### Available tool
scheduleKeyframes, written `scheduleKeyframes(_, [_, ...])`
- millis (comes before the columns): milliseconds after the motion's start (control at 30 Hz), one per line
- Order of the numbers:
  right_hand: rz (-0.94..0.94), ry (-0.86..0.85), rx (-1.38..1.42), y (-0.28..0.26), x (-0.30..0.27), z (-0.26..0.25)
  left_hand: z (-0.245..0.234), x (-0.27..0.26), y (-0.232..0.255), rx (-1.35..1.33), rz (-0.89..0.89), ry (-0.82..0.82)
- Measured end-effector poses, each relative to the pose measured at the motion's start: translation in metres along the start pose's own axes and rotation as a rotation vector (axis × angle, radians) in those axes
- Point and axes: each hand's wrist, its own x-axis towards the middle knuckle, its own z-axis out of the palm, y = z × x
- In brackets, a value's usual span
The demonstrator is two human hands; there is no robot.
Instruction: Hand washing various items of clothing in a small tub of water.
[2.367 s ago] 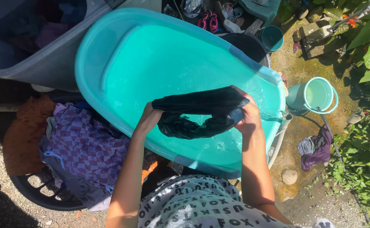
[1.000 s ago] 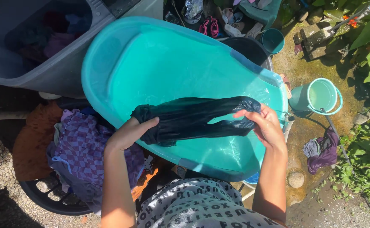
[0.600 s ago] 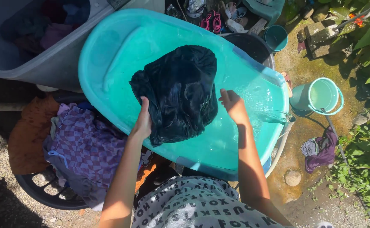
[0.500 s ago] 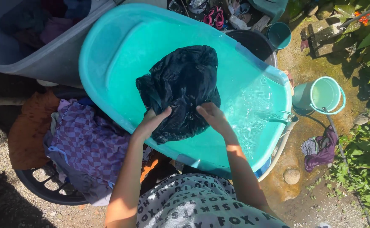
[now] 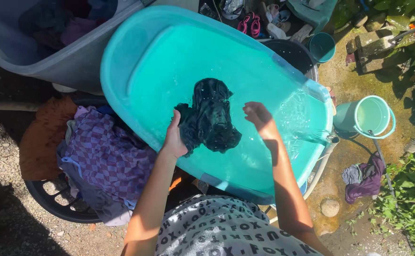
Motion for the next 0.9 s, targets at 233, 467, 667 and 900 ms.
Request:
scheduleKeyframes(233, [0.056, -0.165, -0.462, 0.147, 0.001, 0.061, -0.015, 0.019, 0.010, 0.827, -0.156, 0.332])
scheduleKeyframes(467, [-0.130, 0.151, 0.289, -0.004, -0.046, 0.132, -0.019, 0.070, -0.016, 0.861, 0.344, 0.368])
scheduleKeyframes(667, [-0.687, 0.275, -0.423, -0.062, -0.043, 0.168, 0.028, 0.051, -0.044, 0.095, 0.609, -0.597])
scheduleKeyframes(900, [-0.711, 0.628, -0.625, -0.037, 0.025, 0.076, 0.049, 0.042, -0.039, 0.723, 0.392, 0.097])
